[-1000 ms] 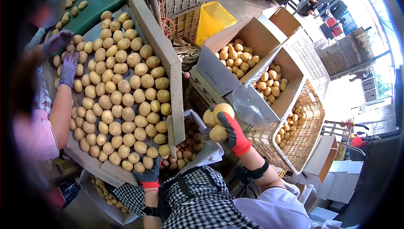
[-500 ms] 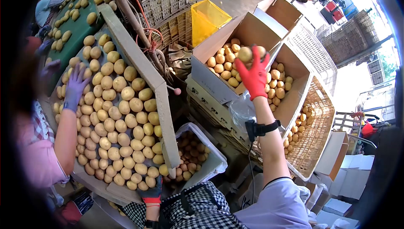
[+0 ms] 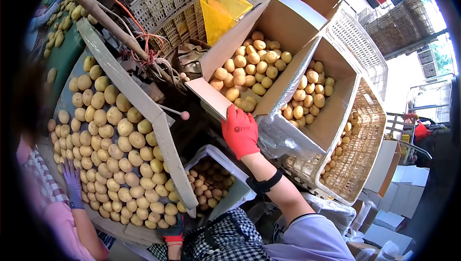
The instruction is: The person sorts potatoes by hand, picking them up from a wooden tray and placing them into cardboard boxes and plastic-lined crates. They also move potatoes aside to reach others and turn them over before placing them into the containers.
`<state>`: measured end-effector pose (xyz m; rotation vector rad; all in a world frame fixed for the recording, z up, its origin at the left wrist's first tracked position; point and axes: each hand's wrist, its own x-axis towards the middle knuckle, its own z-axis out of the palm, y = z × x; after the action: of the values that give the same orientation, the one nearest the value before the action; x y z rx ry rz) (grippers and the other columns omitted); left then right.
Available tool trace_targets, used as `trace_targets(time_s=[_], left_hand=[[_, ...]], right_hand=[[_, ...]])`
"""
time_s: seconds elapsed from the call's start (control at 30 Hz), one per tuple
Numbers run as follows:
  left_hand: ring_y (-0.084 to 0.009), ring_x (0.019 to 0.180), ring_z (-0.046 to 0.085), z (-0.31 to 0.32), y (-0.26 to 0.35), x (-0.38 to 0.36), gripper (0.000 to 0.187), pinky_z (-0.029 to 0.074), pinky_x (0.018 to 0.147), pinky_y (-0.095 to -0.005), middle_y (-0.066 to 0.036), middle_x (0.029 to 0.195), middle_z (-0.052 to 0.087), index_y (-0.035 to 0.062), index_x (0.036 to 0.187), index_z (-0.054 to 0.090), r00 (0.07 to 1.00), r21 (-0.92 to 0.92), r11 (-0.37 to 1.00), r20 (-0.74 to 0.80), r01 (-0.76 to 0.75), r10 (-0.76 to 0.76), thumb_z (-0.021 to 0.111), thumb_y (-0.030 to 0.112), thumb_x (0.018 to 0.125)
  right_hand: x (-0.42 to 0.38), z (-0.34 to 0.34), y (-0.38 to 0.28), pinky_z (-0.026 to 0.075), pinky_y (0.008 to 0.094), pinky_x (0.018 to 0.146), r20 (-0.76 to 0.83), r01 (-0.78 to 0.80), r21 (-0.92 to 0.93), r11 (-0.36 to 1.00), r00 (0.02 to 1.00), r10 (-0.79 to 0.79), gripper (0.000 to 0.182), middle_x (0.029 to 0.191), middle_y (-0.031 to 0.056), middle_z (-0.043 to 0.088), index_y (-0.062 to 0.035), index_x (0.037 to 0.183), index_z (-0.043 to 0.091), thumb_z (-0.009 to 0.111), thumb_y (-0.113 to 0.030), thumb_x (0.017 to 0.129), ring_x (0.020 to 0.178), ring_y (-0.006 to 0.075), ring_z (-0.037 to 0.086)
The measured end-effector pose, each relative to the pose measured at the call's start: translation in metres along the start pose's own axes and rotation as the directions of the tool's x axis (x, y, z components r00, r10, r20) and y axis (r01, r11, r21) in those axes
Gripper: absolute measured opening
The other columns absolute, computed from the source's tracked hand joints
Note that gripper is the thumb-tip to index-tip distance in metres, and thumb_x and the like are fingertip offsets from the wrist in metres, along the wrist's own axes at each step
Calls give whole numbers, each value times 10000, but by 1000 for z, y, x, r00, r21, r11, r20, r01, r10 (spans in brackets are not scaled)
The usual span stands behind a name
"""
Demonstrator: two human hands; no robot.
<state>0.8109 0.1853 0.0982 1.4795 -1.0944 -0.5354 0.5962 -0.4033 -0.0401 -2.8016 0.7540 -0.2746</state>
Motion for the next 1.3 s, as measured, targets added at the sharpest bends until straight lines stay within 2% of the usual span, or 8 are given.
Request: trace_targets(time_s=[0.1, 0.17, 0.27, 0.47, 0.67, 0.87, 1.13, 1.3], left_hand=[[-261, 1559, 226, 26, 10, 25, 656, 292, 1244, -482, -87, 1733, 89, 204, 1658, -43, 811, 37, 913, -474, 407, -343, 246, 60, 1087], [-254, 1553, 244, 108, 47, 131, 659, 318, 1233, -477, -84, 1733, 89, 210, 1659, -45, -7, -460, 823, -874, 333, -486, 252, 59, 1090], [-204, 1578, 182, -112, -85, -159, 617, 217, 1260, -384, -43, 1743, 77, 193, 1662, -59, 796, 738, 322, -477, 592, -372, 243, 157, 1124], [-250, 1560, 243, 11, -13, 10, 640, 321, 1223, -488, -52, 1735, 116, 230, 1662, -43, 978, 86, 990, -185, 112, -95, 251, 96, 1109], [-228, 1566, 239, -106, -69, -148, 623, 263, 1229, -531, -13, 1742, 110, 261, 1668, -21, 770, 668, 385, -520, 637, -371, 232, 125, 1115], [-173, 1537, 286, -73, -68, -120, 681, 348, 1194, -407, -23, 1737, 124, 214, 1669, -27, 781, 77, 915, -552, 395, -291, 344, 119, 1107], [-243, 1599, 93, -77, -53, -117, 570, 172, 1271, -455, -60, 1740, 109, 146, 1639, 279, 781, 842, -34, -514, 539, -355, 413, 270, 1099], [-266, 1602, 63, -85, -59, -129, 549, 142, 1278, -461, -71, 1738, 111, 132, 1606, 366, 777, 789, 142, -526, 597, -344, 429, 314, 1092]], right_hand=[[4, -16, 1, 497, 497, 975, 30, 22, 58, 998, 999, -24, 554, 1122, 191, 641, -24, 1308, 520, 672, -370, 903, 1050, 354, 650], [18, -36, 10, 504, 478, 959, 227, 4, 214, 977, 972, -54, 570, 1141, 196, 652, -15, 1300, 514, 644, -428, 929, 1054, 375, 652], [91, -119, 28, 454, 398, 1092, 715, -256, 215, 942, 698, 26, 683, 1376, 190, 634, -81, 1447, 552, 505, -599, 1004, 1281, 362, 600], [273, -77, 112, 538, 406, 939, 535, 38, -272, 962, 837, 118, 428, 1165, 170, 738, -69, 1162, 743, 557, -388, 946, 1101, 337, 704], [344, 19, 150, 564, 458, 922, 475, -231, -430, 873, 764, 436, 357, 1219, 132, 731, -137, 1151, 768, 642, -264, 842, 1142, 338, 691], [304, 82, 201, 497, 457, 1085, 347, -358, -477, 803, 762, 546, 676, 1541, 165, 478, -247, 1499, 468, 654, -195, 851, 1348, 380, 549], [286, 72, 201, 516, 461, 1052, 489, -123, -417, 901, 805, 337, 694, 1461, 161, 507, -224, 1438, 499, 716, -130, 785, 1321, 368, 557], [277, -15, 121, 536, 453, 995, 518, 133, -223, 966, 856, 2, 651, 1336, 212, 588, -160, 1409, 524, 696, -285, 793, 1206, 381, 615]])
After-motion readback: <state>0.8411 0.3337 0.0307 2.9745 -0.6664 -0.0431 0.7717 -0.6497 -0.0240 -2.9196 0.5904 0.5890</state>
